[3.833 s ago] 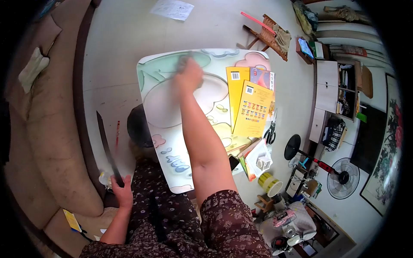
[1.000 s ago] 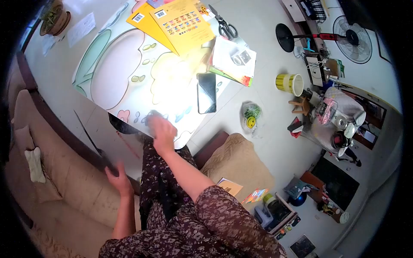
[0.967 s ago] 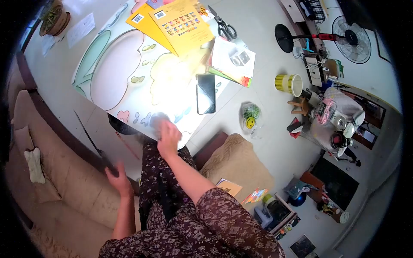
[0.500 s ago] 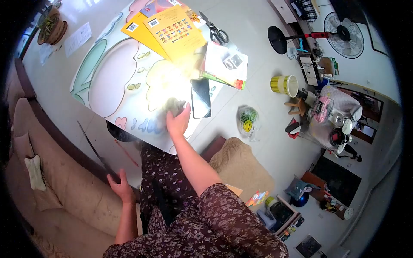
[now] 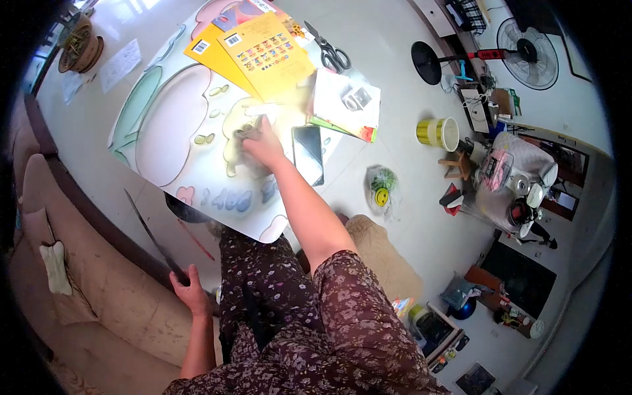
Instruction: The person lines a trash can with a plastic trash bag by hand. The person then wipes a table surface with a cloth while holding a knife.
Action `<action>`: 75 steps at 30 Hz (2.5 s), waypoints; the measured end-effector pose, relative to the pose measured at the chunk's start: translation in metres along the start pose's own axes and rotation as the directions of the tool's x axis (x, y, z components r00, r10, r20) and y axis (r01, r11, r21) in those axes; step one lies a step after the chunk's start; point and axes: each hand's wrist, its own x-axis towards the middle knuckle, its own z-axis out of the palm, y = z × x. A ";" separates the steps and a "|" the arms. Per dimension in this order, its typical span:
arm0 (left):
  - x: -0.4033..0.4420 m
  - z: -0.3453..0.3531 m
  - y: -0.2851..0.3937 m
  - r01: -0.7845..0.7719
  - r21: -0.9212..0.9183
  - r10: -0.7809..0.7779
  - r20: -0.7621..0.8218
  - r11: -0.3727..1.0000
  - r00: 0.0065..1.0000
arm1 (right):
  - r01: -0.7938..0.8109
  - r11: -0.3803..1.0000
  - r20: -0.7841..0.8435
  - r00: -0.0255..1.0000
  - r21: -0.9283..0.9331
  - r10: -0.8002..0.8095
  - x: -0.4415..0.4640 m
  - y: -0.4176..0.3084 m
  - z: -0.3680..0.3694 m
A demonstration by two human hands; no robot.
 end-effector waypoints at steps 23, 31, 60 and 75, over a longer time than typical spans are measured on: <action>-0.012 0.016 0.004 -0.082 0.042 0.086 -0.086 0.996 0.993 | -0.209 0.852 -0.122 0.946 0.480 0.300 -0.065 0.095 -0.081; -0.016 0.020 0.001 -0.035 0.022 0.034 0.016 0.999 0.999 | -0.214 0.878 -0.066 0.962 0.428 0.267 -0.066 0.039 -0.014; -0.015 0.019 0.005 -0.041 0.009 0.041 -0.062 0.999 0.997 | 0.040 0.504 -0.312 0.743 -0.863 -0.592 -0.032 0.128 -0.107; -0.014 0.010 0.004 -0.016 -0.001 0.016 -0.106 1.000 0.994 | 0.343 0.671 -0.102 0.842 -0.657 -0.530 -0.121 0.103 0.154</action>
